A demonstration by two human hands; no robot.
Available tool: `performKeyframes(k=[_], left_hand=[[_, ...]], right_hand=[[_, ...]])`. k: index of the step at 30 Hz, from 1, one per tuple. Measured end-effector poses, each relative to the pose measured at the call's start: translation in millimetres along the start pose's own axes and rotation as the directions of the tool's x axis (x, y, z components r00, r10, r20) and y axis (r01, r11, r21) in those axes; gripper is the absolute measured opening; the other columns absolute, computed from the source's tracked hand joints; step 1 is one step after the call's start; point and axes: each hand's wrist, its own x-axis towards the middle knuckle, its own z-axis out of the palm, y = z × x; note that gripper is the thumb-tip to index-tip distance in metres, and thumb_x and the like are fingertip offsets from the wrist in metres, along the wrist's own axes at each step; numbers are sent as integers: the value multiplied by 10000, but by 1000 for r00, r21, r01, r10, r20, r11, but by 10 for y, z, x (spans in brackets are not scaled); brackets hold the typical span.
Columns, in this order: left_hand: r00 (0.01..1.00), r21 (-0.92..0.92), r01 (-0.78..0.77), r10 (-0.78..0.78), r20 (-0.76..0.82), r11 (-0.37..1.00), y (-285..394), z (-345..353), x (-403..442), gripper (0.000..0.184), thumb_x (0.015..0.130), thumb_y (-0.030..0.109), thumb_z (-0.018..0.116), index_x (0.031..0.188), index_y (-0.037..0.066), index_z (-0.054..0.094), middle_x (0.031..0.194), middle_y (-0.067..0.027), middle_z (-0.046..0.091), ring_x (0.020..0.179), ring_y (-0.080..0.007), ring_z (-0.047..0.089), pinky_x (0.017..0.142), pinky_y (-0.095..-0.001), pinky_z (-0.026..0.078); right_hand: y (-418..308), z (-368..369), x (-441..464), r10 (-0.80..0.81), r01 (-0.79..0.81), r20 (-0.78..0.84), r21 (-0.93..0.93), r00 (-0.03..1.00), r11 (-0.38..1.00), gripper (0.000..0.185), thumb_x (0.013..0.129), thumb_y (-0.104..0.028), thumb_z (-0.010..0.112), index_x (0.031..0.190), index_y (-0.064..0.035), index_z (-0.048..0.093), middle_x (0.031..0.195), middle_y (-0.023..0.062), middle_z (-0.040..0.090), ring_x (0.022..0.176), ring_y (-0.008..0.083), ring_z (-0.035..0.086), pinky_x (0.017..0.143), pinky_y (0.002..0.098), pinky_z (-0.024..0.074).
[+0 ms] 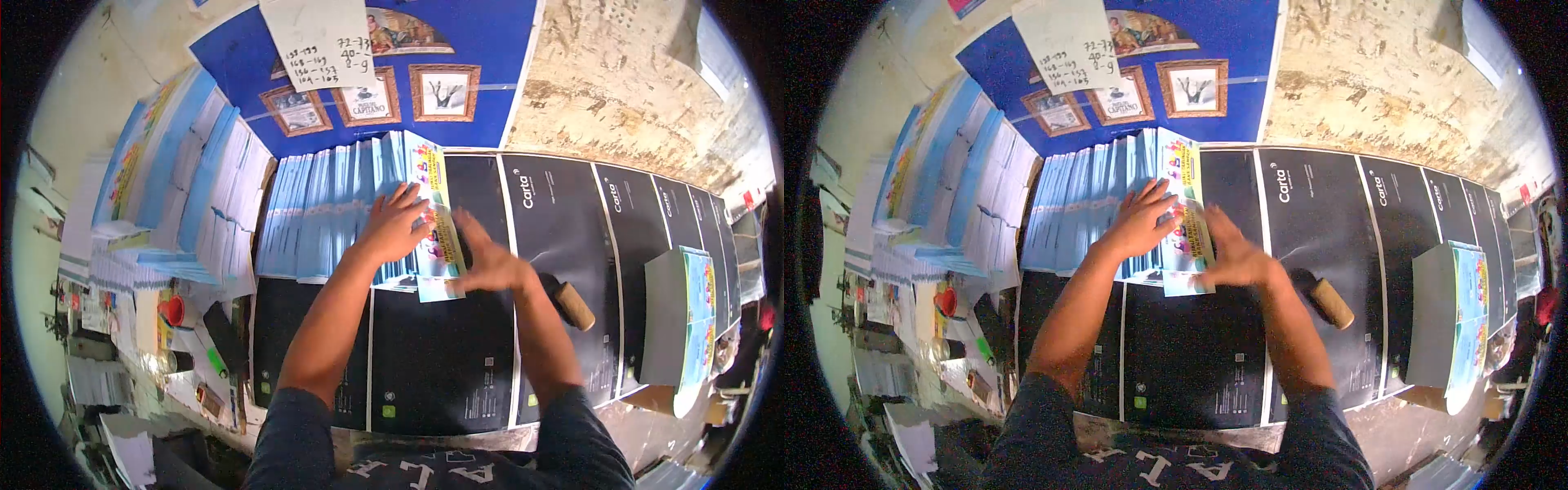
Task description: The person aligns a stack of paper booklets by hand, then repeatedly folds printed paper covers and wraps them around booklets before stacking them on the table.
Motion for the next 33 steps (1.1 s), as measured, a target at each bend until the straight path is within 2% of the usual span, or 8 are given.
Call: performKeyframes(k=[2, 4, 6, 10, 20, 25, 32, 33], left_hand=[[992, -99, -28, 16, -123, 995, -23, 96, 39, 522, 978, 395, 550, 1404, 94, 534, 1581, -164, 326, 1484, -360, 240, 1159, -582, 214], [980, -137, -29, 2, -197, 990, 44, 130, -49, 521, 969, 379, 573, 1404, 94, 533, 1576, -178, 327, 1478, -368, 253, 1156, -568, 230], [938, -160, -88, 27, -347, 983, 42, 65, -193, 535, 929, 294, 666, 1403, 86, 529, 1548, -236, 344, 1432, -426, 319, 1152, -497, 301], [848, -251, -141, -14, -530, 958, 118, -67, -973, 521, 907, 244, 691, 1373, 62, 548, 1508, -217, 405, 1387, -394, 394, 1135, -475, 340], [734, -442, 211, -440, -518, 872, 466, 227, -3216, 425, 903, 183, 678, 1301, 80, 574, 1358, -162, 545, 1249, -364, 518, 1059, -462, 425], [777, -414, 236, -427, -463, 879, 752, 151, -3386, 408, 880, 173, 684, 1271, 94, 601, 1301, -170, 598, 1212, -375, 541, 1044, -464, 419], [806, -300, 119, -268, -527, 947, 488, 598, -3511, 355, 952, 128, 595, 1273, -17, 552, 1266, -220, 582, 1202, -398, 537, 1046, -487, 407], [809, -299, 136, -281, -517, 944, 451, 644, -3543, 360, 957, 134, 594, 1281, -15, 545, 1282, -222, 568, 1213, -396, 528, 1051, -491, 402]], right_hand=[[-295, 250, -143, 147, -82, 135, -398, 980, 914, 1404, 477, -522, 921, 1557, -27, 173, 1588, 300, 173, 1494, 438, 140, 1209, 516, 192], [157, 497, -31, -46, -32, -194, -379, 980, 925, 1409, 446, -541, 931, 1547, -33, 213, 1581, 286, 206, 1477, 446, 188, 1193, 513, 234], [145, 309, 67, 54, -82, -250, -101, 967, 991, 1345, 484, -517, 931, 1538, -39, 246, 1577, 274, 226, 1457, 447, 240, 1176, 509, 265], [45, 360, 213, -351, 285, -242, -270, 904, 920, 1316, 473, -440, 948, 1530, -36, 277, 1519, 239, 370, 1413, 446, 325, 1158, 499, 295], [-237, 643, 242, -142, 66, -385, -205, 912, 976, 1349, 420, -289, 965, 1530, 2, 256, 1539, 269, 322, 1424, 433, 329, 1170, 493, 287], [-244, 611, 22, -513, 336, -320, -471, 796, 815, 1143, 621, -452, 913, 1493, -1, 327, 1553, 260, 306, 1435, 411, 310, 1162, 500, 282], [-974, -693, -1975, 73, -470, -802, -271, 593, 840, 645, 830, -365, 779, 1335, -28, 561, 1342, 225, 544, 1284, 367, 496, 1067, 448, 426], [-1128, -991, -2283, 282, -472, -793, -8, 541, 882, 592, 836, -349, 779, 1298, -30, 589, 1283, 227, 586, 1258, 342, 528, 1053, 445, 436]])
